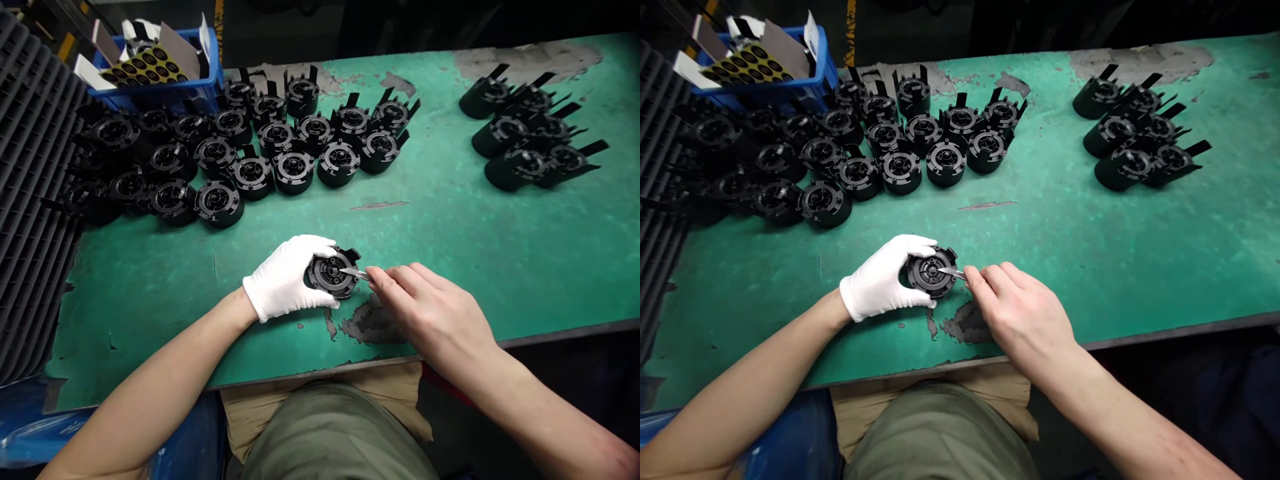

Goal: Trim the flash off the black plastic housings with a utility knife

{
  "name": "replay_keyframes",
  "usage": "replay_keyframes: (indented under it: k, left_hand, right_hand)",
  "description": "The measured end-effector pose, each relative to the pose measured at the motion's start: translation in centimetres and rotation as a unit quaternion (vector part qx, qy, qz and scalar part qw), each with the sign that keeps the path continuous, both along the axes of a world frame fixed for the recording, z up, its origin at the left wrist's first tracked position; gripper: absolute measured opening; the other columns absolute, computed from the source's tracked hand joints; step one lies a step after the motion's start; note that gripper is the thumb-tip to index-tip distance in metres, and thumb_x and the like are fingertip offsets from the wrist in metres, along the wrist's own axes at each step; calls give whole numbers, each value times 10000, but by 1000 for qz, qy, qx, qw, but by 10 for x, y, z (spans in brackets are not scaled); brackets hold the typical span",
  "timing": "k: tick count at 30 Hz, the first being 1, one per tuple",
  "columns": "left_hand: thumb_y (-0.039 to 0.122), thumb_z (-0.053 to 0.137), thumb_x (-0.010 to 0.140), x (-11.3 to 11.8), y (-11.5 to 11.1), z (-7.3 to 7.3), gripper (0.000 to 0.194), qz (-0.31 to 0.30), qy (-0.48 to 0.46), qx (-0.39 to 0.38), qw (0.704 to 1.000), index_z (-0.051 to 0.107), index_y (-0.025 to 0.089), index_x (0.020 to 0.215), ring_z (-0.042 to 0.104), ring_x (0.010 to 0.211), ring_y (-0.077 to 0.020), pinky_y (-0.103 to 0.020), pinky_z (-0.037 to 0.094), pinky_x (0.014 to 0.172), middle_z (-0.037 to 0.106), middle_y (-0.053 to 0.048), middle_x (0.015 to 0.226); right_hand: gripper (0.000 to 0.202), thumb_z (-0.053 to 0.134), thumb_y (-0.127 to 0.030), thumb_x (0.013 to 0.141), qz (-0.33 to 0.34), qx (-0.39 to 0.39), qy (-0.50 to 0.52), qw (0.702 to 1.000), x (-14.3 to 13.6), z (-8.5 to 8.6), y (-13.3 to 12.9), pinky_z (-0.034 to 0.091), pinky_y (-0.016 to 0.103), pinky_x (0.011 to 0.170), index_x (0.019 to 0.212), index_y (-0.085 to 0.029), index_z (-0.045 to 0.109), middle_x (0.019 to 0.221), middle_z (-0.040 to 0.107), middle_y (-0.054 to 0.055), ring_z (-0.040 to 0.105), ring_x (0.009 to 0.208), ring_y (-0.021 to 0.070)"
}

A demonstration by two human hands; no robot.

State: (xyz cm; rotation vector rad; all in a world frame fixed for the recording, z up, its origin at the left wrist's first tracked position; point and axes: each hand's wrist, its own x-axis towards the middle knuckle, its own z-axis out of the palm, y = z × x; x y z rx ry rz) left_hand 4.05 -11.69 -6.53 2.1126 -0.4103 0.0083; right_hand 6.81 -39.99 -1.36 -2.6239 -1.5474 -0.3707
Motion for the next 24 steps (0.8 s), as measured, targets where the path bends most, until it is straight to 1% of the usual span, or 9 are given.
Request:
replay_keyframes:
  k: [5,9,13,17,24]
  left_hand:
    - [539,1075,644,0,0,1,740,-5,-4,16,1000,777,244,1254,696,1362,-392,-555,547,1210,751,-154,1421]
    - [507,1074,659,0,0,2,713,-7,-11,5,1000,778,248,1254,710,1343,-378,-540,558,1196,761,-142,1406]
    - [513,1072,657,1,-1,1,697,-5,-8,8,1000,784,250,1235,709,1345,-386,-549,559,1194,761,-142,1408]
    - [482,1078,645,1,-2,2,648,-4,-11,-2,1000,792,264,1185,718,1326,-387,-551,573,1175,774,-130,1379]
    - [441,1083,622,0,-2,0,667,14,2,-2,1000,779,250,1184,725,1318,-384,-566,575,1183,770,-140,1383]
  right_hand:
    - [371,539,38,988,-8,-31,-14,999,-5,12,6,390,390,680,1297,-134,650,861,636,74,501,787,249]
    - [365,552,35,979,-6,-37,-20,999,-6,15,7,380,390,667,1286,-142,640,853,631,63,497,771,243]
    - [331,614,-23,987,-31,-38,-12,999,-14,11,7,401,397,672,1295,-144,632,882,649,59,539,795,243]
    - [313,620,-72,1033,-63,-22,-14,998,-24,5,11,422,391,699,1332,-166,625,916,686,63,569,817,238]
    - [302,622,-86,1048,-95,11,-7,995,-37,-3,16,422,385,724,1341,-157,641,912,683,61,575,817,235]
